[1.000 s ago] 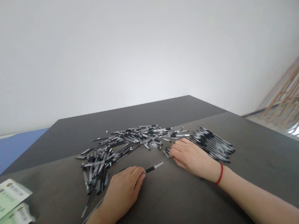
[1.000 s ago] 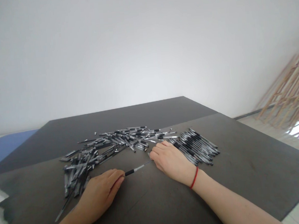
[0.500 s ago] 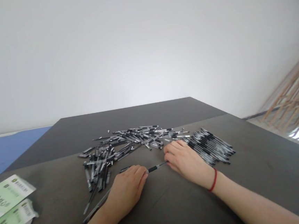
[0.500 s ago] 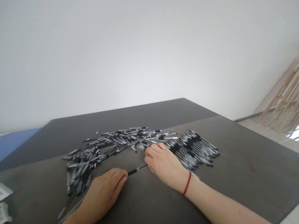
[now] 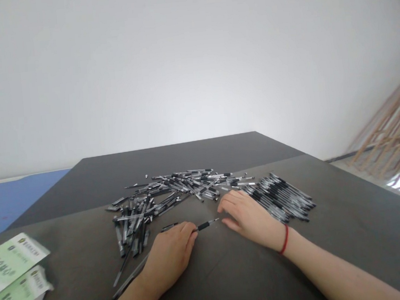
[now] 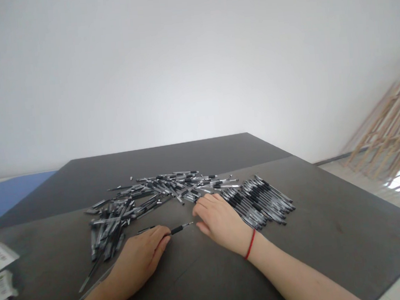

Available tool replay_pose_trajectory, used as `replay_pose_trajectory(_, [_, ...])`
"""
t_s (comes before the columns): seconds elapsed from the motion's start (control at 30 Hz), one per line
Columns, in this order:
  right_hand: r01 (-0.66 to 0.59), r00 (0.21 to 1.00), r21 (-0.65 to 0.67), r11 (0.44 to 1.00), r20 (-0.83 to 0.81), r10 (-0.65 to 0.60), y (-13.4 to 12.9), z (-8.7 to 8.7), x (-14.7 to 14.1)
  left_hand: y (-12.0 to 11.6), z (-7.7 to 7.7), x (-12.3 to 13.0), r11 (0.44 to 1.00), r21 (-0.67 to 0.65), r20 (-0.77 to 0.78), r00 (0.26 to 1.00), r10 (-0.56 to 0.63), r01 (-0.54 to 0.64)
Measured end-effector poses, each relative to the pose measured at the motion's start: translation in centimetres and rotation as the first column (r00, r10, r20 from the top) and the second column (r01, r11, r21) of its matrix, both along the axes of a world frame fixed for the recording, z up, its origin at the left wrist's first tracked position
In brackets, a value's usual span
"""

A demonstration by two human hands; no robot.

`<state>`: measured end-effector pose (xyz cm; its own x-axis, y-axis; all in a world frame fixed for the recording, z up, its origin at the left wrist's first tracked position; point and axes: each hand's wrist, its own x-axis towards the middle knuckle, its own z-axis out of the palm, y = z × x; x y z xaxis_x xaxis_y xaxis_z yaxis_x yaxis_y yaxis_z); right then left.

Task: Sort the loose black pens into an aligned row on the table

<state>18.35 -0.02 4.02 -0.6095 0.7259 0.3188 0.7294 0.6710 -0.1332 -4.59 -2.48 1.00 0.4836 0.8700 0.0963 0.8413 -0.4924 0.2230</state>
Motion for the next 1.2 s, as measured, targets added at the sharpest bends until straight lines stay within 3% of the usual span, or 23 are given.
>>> replay_pose_trajectory(0.27, [-0.05,0.999,-0.006,0.999,0.0,0.05,-0.1,-0.3,-0.9,0.0,0.0,0.0,1.0,0.001,0.018,1.0,0.005,-0.005])
replay_pose_trajectory(0.4, [0.05,0.998,-0.034,0.998,-0.023,-0.051,1.1,-0.3,0.4,-0.1,0.1,0.0,1.0,-0.01,0.032,0.999,0.025,-0.025])
replay_pose_trajectory(0.57, [0.162,0.972,0.0,0.987,0.173,-0.16,3.8,-0.6,0.6,0.0,0.3,0.1,0.997,-0.043,0.04,0.997,0.061,-0.059])
replay_pose_trajectory(0.83, [0.131,0.929,0.05,0.99,0.344,-0.141,6.5,-1.4,-2.0,0.1,0.2,0.0,0.996,-0.05,0.068,0.995,0.079,-0.076])
replay_pose_trajectory(1.1, [0.181,0.949,0.02,0.983,0.259,-0.18,5.8,-0.3,-1.8,0.1,0.1,-0.1,0.995,-0.045,0.09,0.992,0.088,-0.084])
replay_pose_trajectory(1.2, [0.139,0.99,-0.171,0.975,0.025,-0.137,3.8,0.2,-0.8,0.1,0.1,-0.1,0.995,-0.05,0.094,0.991,0.092,-0.088])
